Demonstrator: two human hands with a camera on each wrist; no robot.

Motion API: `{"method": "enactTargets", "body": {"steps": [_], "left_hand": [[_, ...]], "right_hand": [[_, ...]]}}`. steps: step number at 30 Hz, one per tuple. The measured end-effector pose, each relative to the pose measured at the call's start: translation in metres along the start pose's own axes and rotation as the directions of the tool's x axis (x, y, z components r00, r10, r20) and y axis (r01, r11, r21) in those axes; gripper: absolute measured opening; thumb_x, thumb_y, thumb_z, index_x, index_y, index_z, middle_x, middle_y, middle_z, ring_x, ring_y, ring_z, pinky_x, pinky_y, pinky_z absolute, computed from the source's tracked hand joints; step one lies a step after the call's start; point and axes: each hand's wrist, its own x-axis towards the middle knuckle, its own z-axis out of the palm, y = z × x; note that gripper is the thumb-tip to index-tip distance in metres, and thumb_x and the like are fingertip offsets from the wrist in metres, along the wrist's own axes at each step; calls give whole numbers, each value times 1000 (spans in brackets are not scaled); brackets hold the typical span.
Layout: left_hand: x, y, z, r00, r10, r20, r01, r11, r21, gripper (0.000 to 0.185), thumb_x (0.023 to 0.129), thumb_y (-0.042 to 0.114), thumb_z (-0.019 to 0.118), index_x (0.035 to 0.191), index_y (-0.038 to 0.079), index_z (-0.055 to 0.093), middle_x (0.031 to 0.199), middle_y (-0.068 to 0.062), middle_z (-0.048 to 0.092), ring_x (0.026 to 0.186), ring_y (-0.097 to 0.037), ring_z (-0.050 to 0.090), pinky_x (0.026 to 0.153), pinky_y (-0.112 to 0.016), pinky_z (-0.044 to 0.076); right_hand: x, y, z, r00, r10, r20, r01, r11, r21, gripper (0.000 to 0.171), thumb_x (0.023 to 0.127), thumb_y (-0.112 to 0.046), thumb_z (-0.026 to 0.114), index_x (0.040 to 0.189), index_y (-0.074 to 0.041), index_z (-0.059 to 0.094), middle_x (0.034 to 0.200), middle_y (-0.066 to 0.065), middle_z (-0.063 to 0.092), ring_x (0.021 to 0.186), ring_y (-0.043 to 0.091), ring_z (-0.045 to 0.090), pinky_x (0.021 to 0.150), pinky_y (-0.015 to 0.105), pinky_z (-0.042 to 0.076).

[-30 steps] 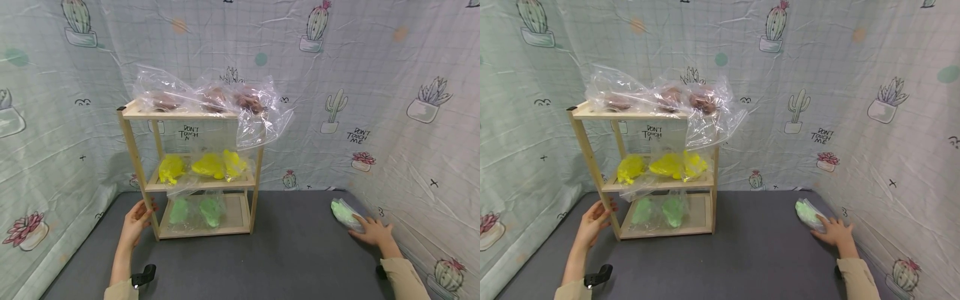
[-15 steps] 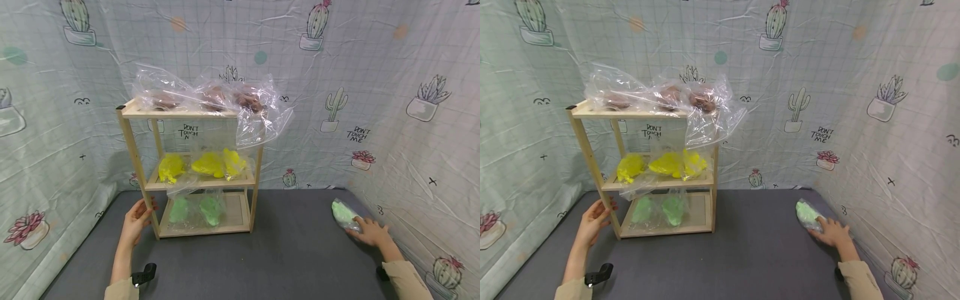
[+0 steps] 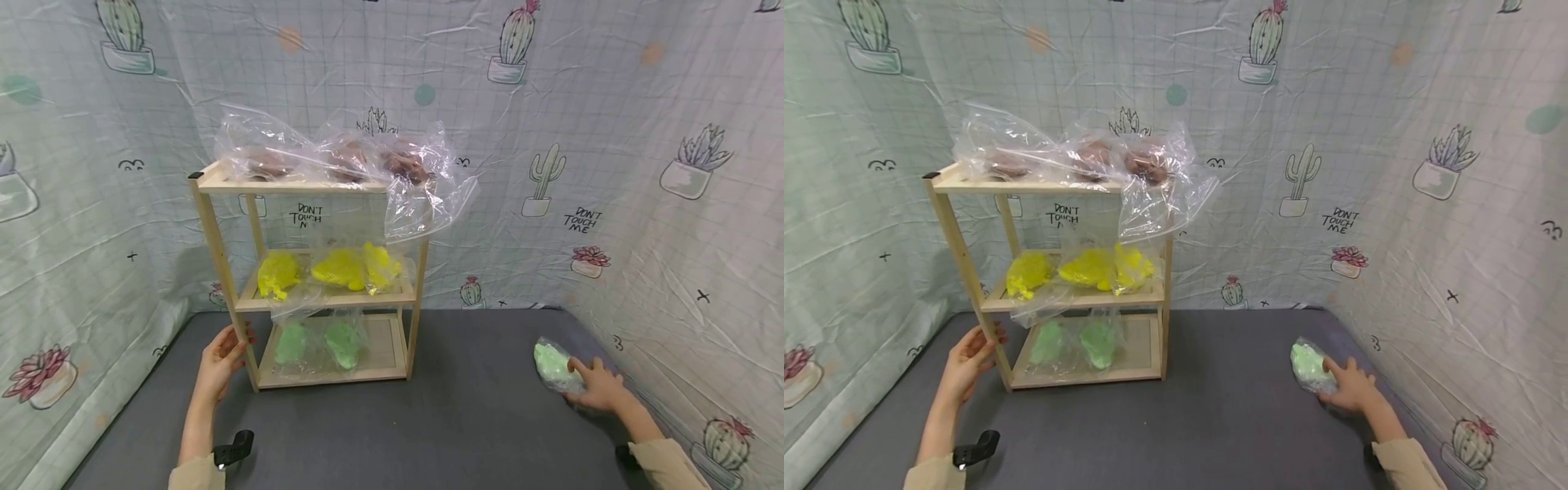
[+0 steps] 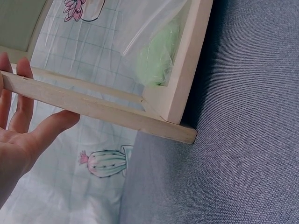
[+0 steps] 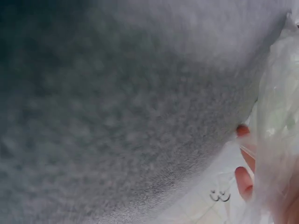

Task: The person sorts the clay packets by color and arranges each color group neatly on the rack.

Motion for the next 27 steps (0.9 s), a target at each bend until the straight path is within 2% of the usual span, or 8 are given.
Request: {"method": "enactTargets", "body": {"steps": [2, 5, 9, 13, 18, 22, 27], "left_hand": [[0, -1, 0, 1000, 4, 1, -4, 1000, -9, 40, 91, 13, 48, 130, 2, 42, 100, 19, 62, 91, 4, 59, 65, -21, 47], [0, -1, 0, 1000, 4, 3, -4, 1000, -6, 41, 91, 13, 48, 130, 1, 42, 100, 20, 62, 91, 5, 59, 65, -21, 47], [0, 0, 0, 1000, 2, 2, -2, 1000, -12, 39, 91, 13, 48, 129, 4, 44, 99, 20, 63, 90, 5, 59, 64, -22, 47], [0, 0, 0, 1000, 0, 2, 0, 1000, -15, 35, 91, 13, 48, 126, 11, 48, 98, 21, 62, 90, 5, 59, 64, -21, 47], [0, 0, 1, 1000, -10, -3, 10, 1000, 7, 36, 91, 15, 49, 127, 10, 47, 97, 23, 62, 89, 6, 59, 64, -21, 47], [0, 1, 1, 1000, -8, -5, 8, 1000, 16, 39, 91, 15, 48, 129, 5, 44, 97, 23, 62, 90, 6, 59, 64, -20, 47], [0, 2, 1, 1000, 1, -4, -1, 1000, 4, 38, 91, 14, 48, 128, 6, 45, 98, 23, 61, 90, 6, 59, 65, -20, 47]], "right_hand": [[-2, -3, 1, 999, -30, -29, 30, 1000, -1, 48, 69, -41, 70, 101, -17, 45, 88, 18, 39, 67, 23, 42, 56, 37, 20], [-5, -9, 2, 992, -87, -93, 83, 995, -45, 46, 67, -38, 72, 99, -17, 47, 96, 22, 42, 75, 30, 49, 57, 40, 24], [-7, -18, 1, 978, -142, -155, 125, 986, -115, 46, 65, -39, 73, 100, -18, 50, 102, 21, 49, 85, 38, 52, 59, 45, 29], [-11, -30, -2, 972, -169, -162, 144, 977, -158, 49, 65, -42, 73, 102, -19, 52, 100, 14, 51, 86, 35, 50, 59, 43, 31], [-18, -47, -7, 958, -218, -187, 187, 967, -171, 48, 63, -42, 75, 101, -21, 53, 97, 8, 48, 85, 29, 47, 60, 39, 31], [-23, -61, -7, 937, -267, -225, 235, 959, -160, 45, 62, -36, 75, 99, -21, 53, 92, 3, 47, 83, 23, 44, 60, 33, 27], [-29, -81, -5, 901, -323, -288, 290, 945, -153, 44, 61, -33, 76, 97, -21, 53, 90, -2, 47, 81, 15, 41, 61, 29, 24]]}}
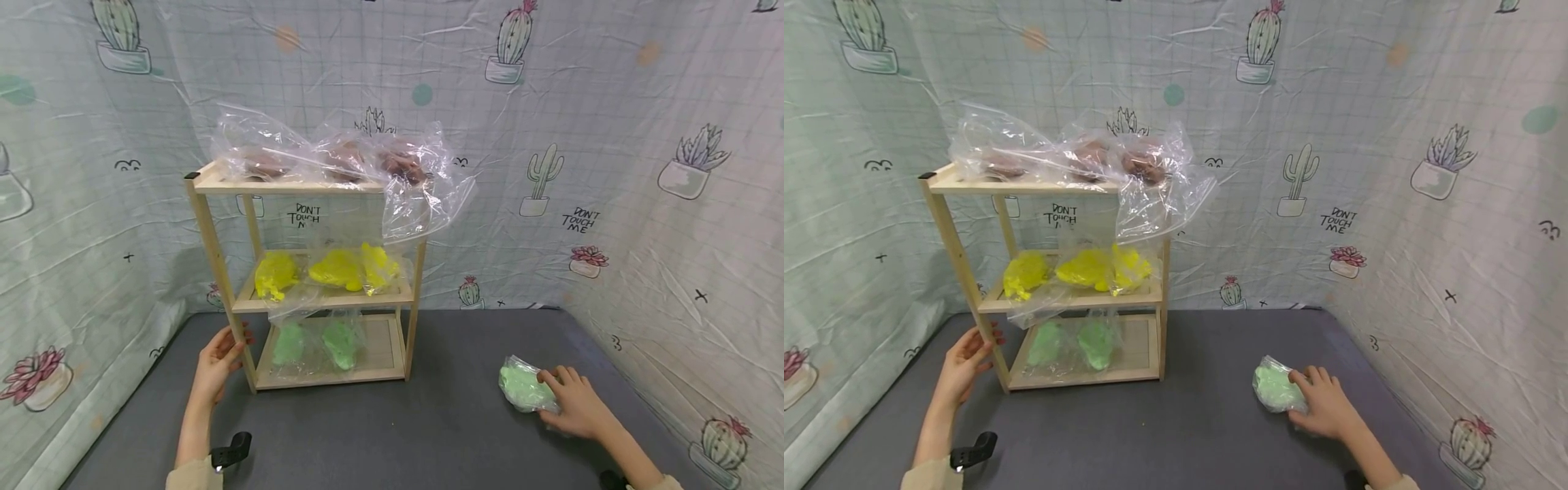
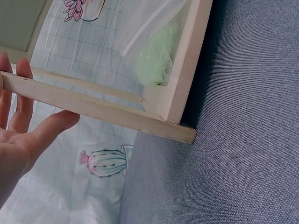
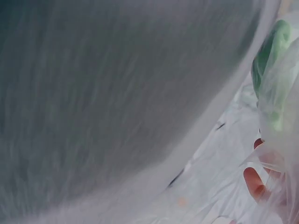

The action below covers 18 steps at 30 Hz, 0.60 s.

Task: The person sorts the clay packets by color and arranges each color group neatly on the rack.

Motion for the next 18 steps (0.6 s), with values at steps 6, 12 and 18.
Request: {"method": "enactTargets", "body": {"steps": [6, 12, 18], "left_hand": [[-1, 0, 0, 1000, 0, 3, 0, 1000, -9, 40, 91, 13, 48, 130, 1, 41, 98, 23, 61, 90, 6, 59, 65, -20, 47], [-2, 0, 0, 1000, 0, 8, 0, 1000, -10, 42, 92, 13, 47, 130, -2, 40, 98, 22, 61, 90, 6, 59, 65, -20, 47], [0, 0, -1, 1000, 13, 13, -13, 1000, -21, 37, 91, 12, 48, 128, 8, 46, 98, 20, 62, 90, 5, 59, 65, -20, 48]], "right_hand": [[1, -27, 2, 998, -14, -68, 16, 999, 32, 45, 61, -31, 76, 99, -20, 54, 90, -5, 46, 81, 11, 40, 62, 28, 25], [3, -58, 1, 996, 10, -84, 1, 993, 121, 46, 65, -31, 76, 104, -21, 54, 92, -7, 45, 84, 9, 39, 65, 29, 27], [10, -89, -1, 993, -1, -118, 19, 988, 155, 52, 66, -35, 76, 111, -23, 54, 95, -8, 44, 85, 5, 36, 68, 29, 26]]}}
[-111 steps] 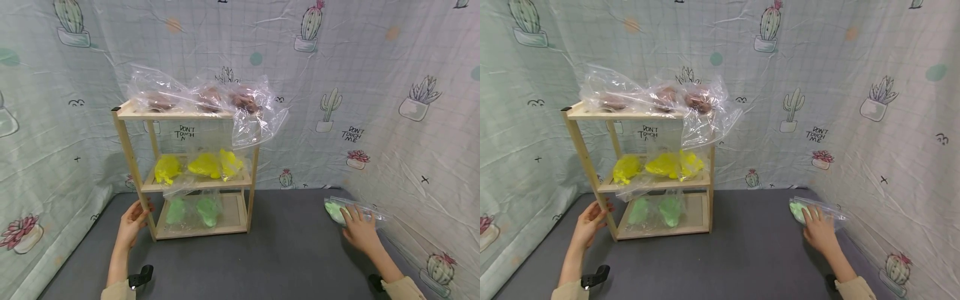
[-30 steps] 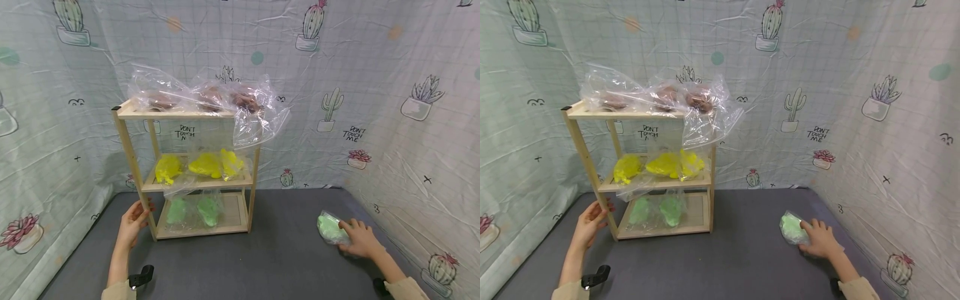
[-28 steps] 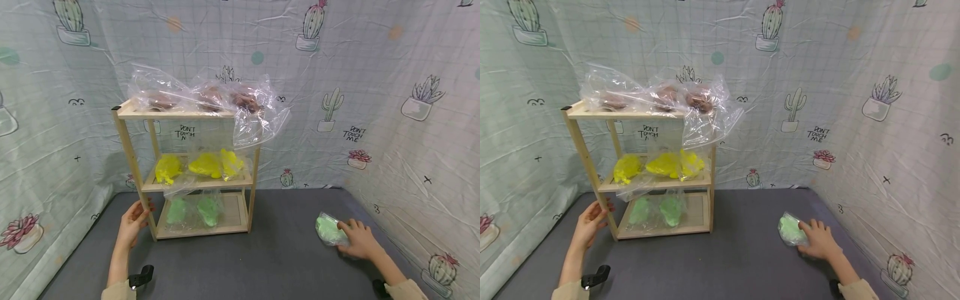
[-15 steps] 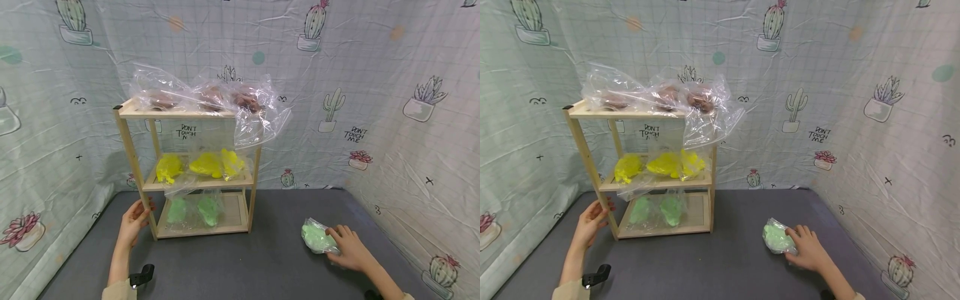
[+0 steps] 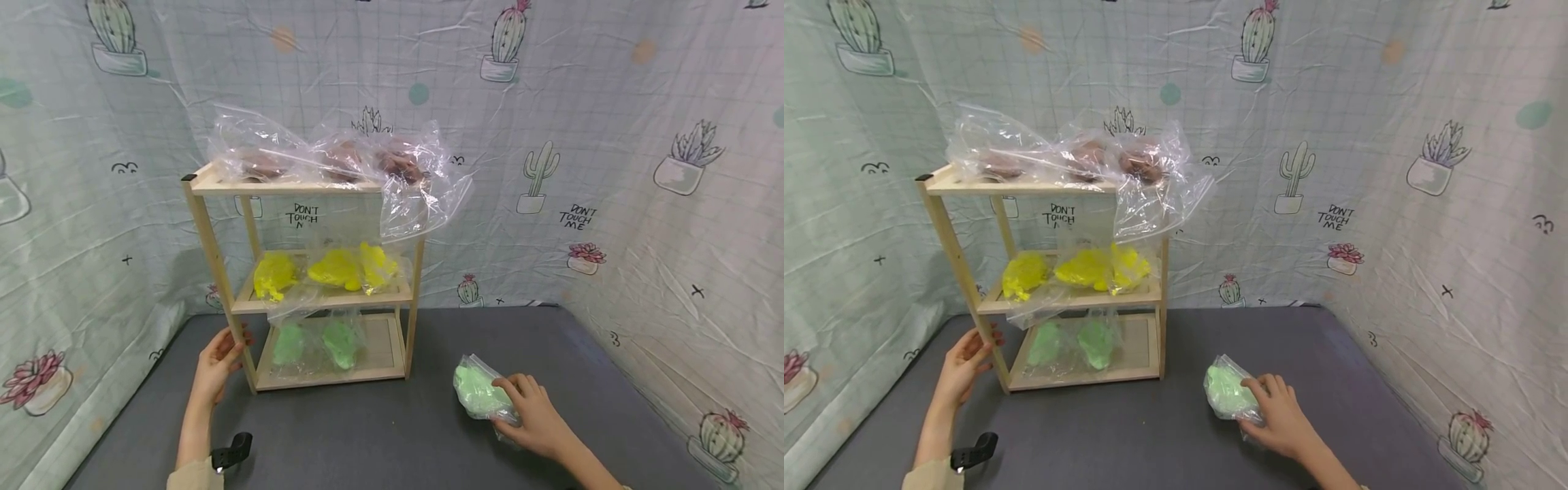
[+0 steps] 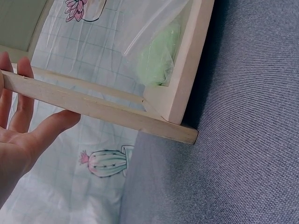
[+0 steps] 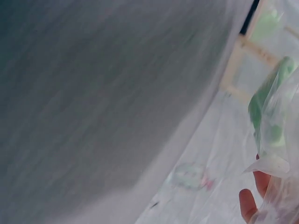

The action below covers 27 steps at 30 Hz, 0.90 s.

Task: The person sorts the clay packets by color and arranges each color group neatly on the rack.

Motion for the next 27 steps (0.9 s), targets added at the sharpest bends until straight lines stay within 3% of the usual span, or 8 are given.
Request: {"method": "enactTargets", "body": {"steps": [8, 18, 27], "left_hand": [[-1, 0, 0, 1000, -15, -8, 15, 1000, 17, 37, 91, 15, 48, 128, 9, 46, 97, 22, 61, 90, 6, 59, 65, -20, 47], [0, -4, 0, 999, -26, -25, 27, 999, 33, 37, 90, 15, 50, 126, 5, 46, 98, 23, 62, 89, 6, 59, 63, -23, 46], [1, -4, -1, 999, -27, -23, 28, 999, 26, 42, 91, 16, 49, 130, 0, 41, 97, 22, 61, 90, 6, 58, 64, -22, 47]], "right_hand": [[20, -42, 9, 997, -61, -42, 62, 998, 18, 57, 69, -42, 73, 119, -25, 52, 99, -6, 45, 89, 5, 38, 70, 29, 29], [50, -94, 24, 985, -156, -69, 159, 986, 38, 50, 78, -46, 62, 121, -24, 50, 108, 1, 47, 91, 11, 40, 71, 28, 30], [81, -134, 41, 978, -183, -104, 178, 983, -52, 49, 85, -51, 45, 127, -25, 43, 108, 7, 46, 85, 15, 36, 70, 31, 27]]}}
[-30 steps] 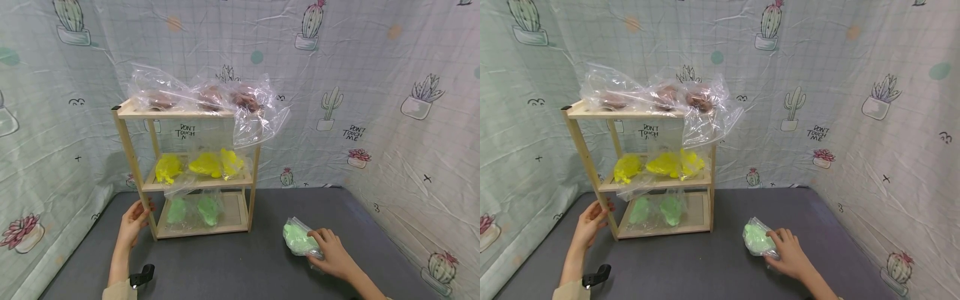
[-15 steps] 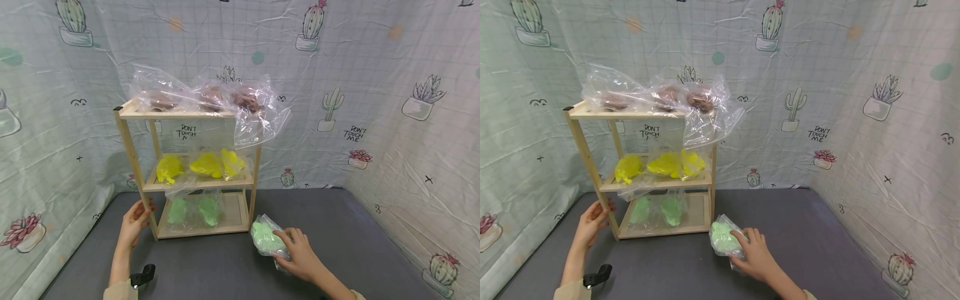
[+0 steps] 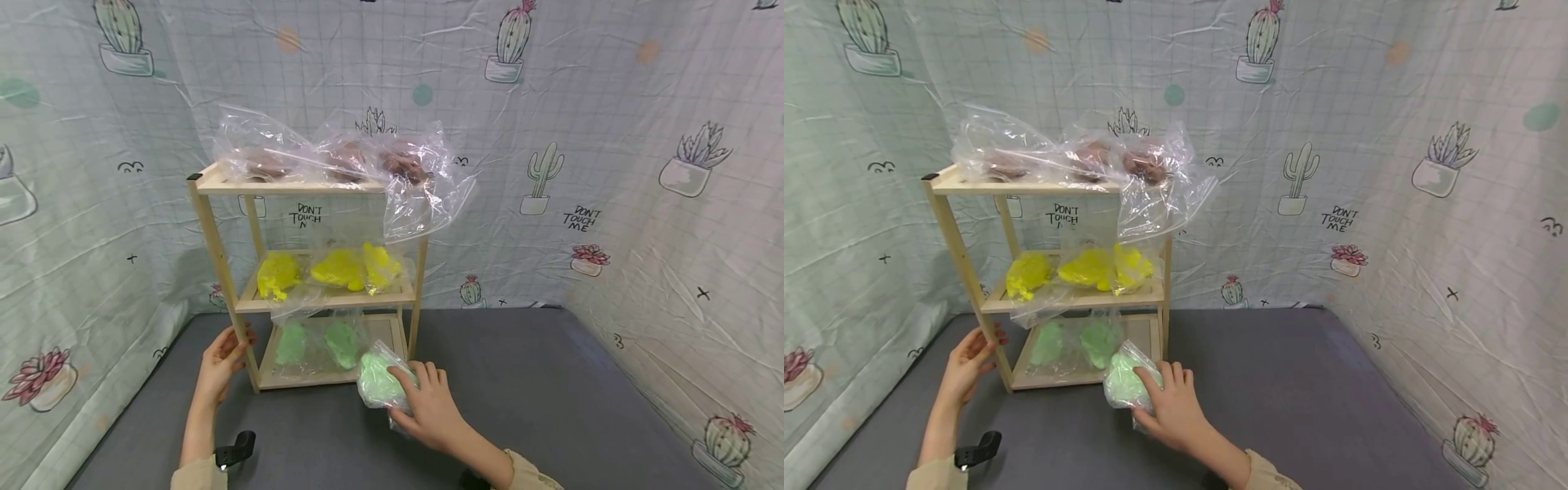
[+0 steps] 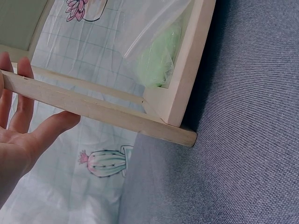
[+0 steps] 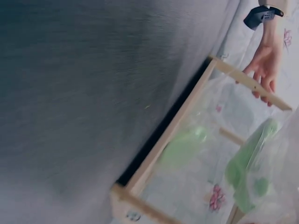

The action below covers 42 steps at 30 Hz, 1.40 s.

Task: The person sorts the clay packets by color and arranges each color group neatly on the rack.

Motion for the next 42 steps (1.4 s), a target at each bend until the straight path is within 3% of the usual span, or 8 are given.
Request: {"method": "enactTargets", "body": {"steps": [9, 15, 19, 28, 31, 35, 38, 42], "left_hand": [[1, 0, 1, 1000, 5, -4, -5, 1000, -2, 42, 91, 15, 49, 129, 1, 42, 98, 20, 62, 89, 6, 59, 63, -21, 47], [1, 0, 3, 1000, -2, -7, 2, 1000, 31, 39, 91, 16, 50, 127, 2, 44, 95, 25, 61, 88, 7, 58, 61, -24, 45], [0, -1, 4, 1000, -2, -3, 2, 999, 35, 35, 91, 15, 49, 125, 8, 47, 95, 25, 61, 88, 7, 58, 62, -24, 46], [1, -2, 5, 1000, -3, -11, 4, 999, 33, 39, 91, 15, 50, 127, 1, 44, 97, 23, 62, 88, 6, 59, 61, -24, 45], [1, -1, 5, 1000, 5, -11, -5, 1000, 15, 39, 91, 15, 50, 127, 2, 45, 97, 21, 62, 88, 6, 59, 62, -23, 46], [1, 0, 3, 1000, 12, -3, -12, 1000, 1, 41, 91, 15, 49, 128, 0, 42, 98, 20, 62, 90, 6, 59, 64, -22, 47], [0, 1, 2, 1000, 10, 2, -10, 1000, 9, 42, 91, 15, 48, 130, -1, 41, 98, 21, 61, 90, 7, 58, 64, -21, 47], [0, 2, 2, 1000, 11, -2, -10, 1000, 10, 42, 91, 15, 48, 129, 0, 41, 97, 22, 61, 90, 7, 58, 64, -21, 47]], "right_hand": [[39, -24, 26, 995, 46, -92, -52, 997, -60, 43, 89, -42, 46, 131, -40, 39, 109, 14, 47, 90, 24, 40, 73, 38, 28], [56, -28, 44, 979, 91, -184, -102, 994, -48, 38, 88, -38, 51, 125, -36, 47, 112, 18, 47, 94, 29, 41, 76, 44, 28], [63, -28, 56, 965, 127, -229, -145, 987, -64, 33, 92, -39, 43, 124, -34, 49, 110, 18, 47, 90, 29, 40, 75, 44, 28], [80, -21, 81, 925, 211, -317, -269, 951, -152, 30, 94, -35, 35, 120, -28, 50, 109, 20, 47, 88, 32, 42, 73, 44, 29], [84, -18, 91, 916, 233, -328, -310, 928, -207, 29, 94, -33, 37, 119, -27, 52, 109, 23, 49, 89, 35, 45, 73, 45, 32], [89, -14, 103, 905, 260, -336, -360, 889, -283, 31, 88, -33, 51, 118, -27, 52, 110, 25, 50, 88, 38, 50, 71, 47, 37], [91, -13, 109, 895, 258, -364, -376, 875, -304, 36, 81, -32, 61, 117, -27, 55, 109, 25, 51, 86, 39, 54, 69, 48, 40], [92, -12, 113, 891, 254, -377, -383, 867, -320, 36, 79, -31, 64, 114, -24, 58, 108, 26, 53, 85, 39, 57, 66, 49, 43]]}}
